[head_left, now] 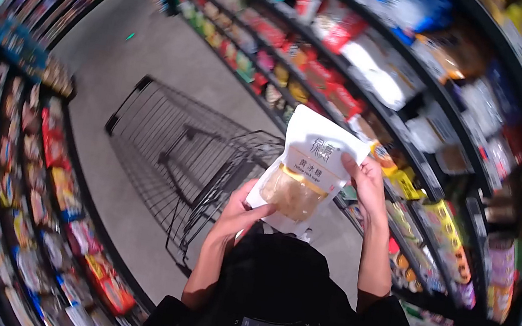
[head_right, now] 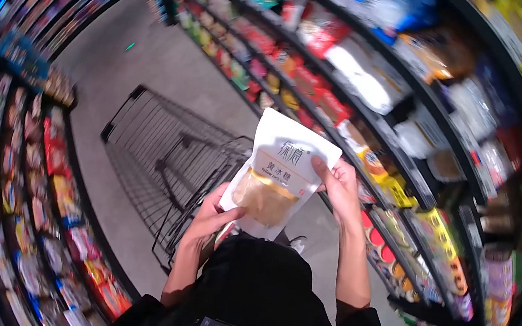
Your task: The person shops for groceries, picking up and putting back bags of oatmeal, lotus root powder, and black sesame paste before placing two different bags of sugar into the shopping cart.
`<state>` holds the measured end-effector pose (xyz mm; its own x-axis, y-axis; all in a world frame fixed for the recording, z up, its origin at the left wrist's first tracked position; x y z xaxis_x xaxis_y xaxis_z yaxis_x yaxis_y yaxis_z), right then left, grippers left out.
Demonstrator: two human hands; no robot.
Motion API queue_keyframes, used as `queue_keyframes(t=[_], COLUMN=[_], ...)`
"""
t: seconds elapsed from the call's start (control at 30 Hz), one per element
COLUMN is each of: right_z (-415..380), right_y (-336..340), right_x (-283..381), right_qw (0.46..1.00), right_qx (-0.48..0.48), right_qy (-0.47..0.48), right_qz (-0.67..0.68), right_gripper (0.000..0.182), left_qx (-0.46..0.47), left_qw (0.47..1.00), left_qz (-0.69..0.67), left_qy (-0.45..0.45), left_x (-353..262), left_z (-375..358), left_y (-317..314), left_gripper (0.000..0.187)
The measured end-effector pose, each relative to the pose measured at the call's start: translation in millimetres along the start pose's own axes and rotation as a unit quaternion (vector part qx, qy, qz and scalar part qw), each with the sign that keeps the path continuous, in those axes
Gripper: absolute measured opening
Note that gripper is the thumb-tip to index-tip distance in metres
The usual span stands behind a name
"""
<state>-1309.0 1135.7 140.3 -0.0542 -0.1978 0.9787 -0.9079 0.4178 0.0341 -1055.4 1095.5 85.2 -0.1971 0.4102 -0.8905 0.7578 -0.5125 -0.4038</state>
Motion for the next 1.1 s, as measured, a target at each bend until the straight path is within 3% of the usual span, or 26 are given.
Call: queue_keyframes(t=[0.1, 0.2, 0.23, 0.3, 0.33, 0.37, 0.43, 0.5, 0.57, 0.6, 0.63, 0.67, 0.7, 0.73, 0.77, 0.8, 0.93, 0.97, 1.0, 1.03, 1.07, 1.1], right_z=[36, 68, 71, 88, 99, 114, 133, 158, 198, 222, 248, 268, 237, 215, 214, 203, 225, 243, 234, 230, 260, 278], right_y=[-64, -138, -168, -219, -243, -264, -305, -330, -348, -354, -356, -361, -364, -375, -381, -386, -395, -396, -395, -385, -375, -358], right_x=[-7, -18, -15, -31, -51, -77, -130, -193, -284, -339, -390, -443, -414, -397, -399, -387, -415, -444, -431, -432, -500, -527], right_qw=[0.994, 0.988, 0.982, 0.980, 0.972, 0.979, 0.974, 0.974, 0.978, 0.980, 0.944, 0.923, 0.967, 0.954, 0.961, 0.956, 0.933, 0.915, 0.892, 0.907, 0.876, 0.880], right_qx=[0.109, 0.142, 0.161, 0.183, 0.216, 0.197, 0.222, 0.223, 0.177, 0.148, 0.162, 0.242, 0.150, 0.164, 0.160, 0.098, 0.095, 0.168, 0.233, 0.117, 0.099, 0.066], right_qy=[-0.027, -0.059, -0.061, -0.049, -0.049, -0.044, -0.030, -0.005, 0.043, 0.066, 0.042, 0.048, -0.107, -0.250, -0.227, -0.276, -0.340, -0.351, -0.358, -0.386, -0.427, -0.423], right_qz=[0.013, 0.030, 0.080, 0.063, 0.071, 0.005, 0.017, -0.038, -0.103, -0.114, -0.284, -0.296, -0.176, -0.029, -0.011, 0.010, 0.074, 0.110, 0.145, 0.120, 0.203, 0.206], right_gripper=[0.022, 0.024, 0.029, 0.035, 0.032, 0.025, 0.021, 0.019, 0.020, 0.022, 0.029, 0.036, 0.039, 0.043, 0.045, 0.047, 0.048, 0.048, 0.047, 0.047, 0.044, 0.044], left_qx=[-0.091, -0.239, -0.298, -0.332, -0.353, -0.338, -0.280, -0.275, -0.301, -0.299, -0.306, -0.313, -0.324, -0.339, -0.347, -0.344, -0.316, -0.306, -0.311, -0.311, -0.309, -0.323], left_qw=[0.994, 0.965, 0.950, 0.936, 0.911, 0.893, 0.874, 0.804, 0.797, 0.817, 0.833, 0.831, 0.826, 0.829, 0.832, 0.817, 0.795, 0.794, 0.792, 0.795, 0.794, 0.789], left_qz=[-0.021, -0.072, -0.024, 0.069, 0.191, 0.292, 0.398, 0.526, 0.519, 0.492, 0.462, 0.459, 0.459, 0.441, 0.425, 0.456, 0.515, 0.523, 0.522, 0.517, 0.521, 0.519], left_qy=[-0.049, -0.083, -0.086, -0.096, -0.091, -0.055, -0.012, -0.040, -0.075, -0.041, -0.006, -0.028, -0.046, -0.065, -0.087, -0.083, -0.055, -0.045, -0.052, -0.059, -0.047, -0.061], left_x=[3, 13, 23, 47, 54, 58, 73, 59, 62, 62, 61, 65, 75, 88, 97, 90, 70, 68, 69, 72, 70, 67], left_z=[-13, -29, -39, -61, -77, -92, -109, -118, -119, -117, -116, -116, -117, -116, -118, -122, -121, -122, -122, -121, -119, -117], left_y=[56, 108, 127, 157, 162, 163, 159, 141, 140, 141, 144, 146, 150, 153, 159, 157, 157, 157, 160, 161, 161, 162], left_gripper=[0.051, 0.054, 0.053, 0.055, 0.054, 0.052, 0.052, 0.055, 0.056, 0.054, 0.052, 0.051, 0.050, 0.050, 0.049, 0.050, 0.052, 0.051, 0.049, 0.047, 0.042, 0.041])
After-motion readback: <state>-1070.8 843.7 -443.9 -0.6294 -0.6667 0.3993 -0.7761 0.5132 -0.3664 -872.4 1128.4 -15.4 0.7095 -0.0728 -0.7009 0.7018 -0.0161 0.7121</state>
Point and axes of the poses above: each hand's wrist, its own z-axis towards the middle knuckle, its own y-axis out of the back of the hand, x = y × z, the point moved 6 cm from there along z, towards the middle knuckle, and after that the axes turned 3 degrees about -y, right-handed, at the moved point
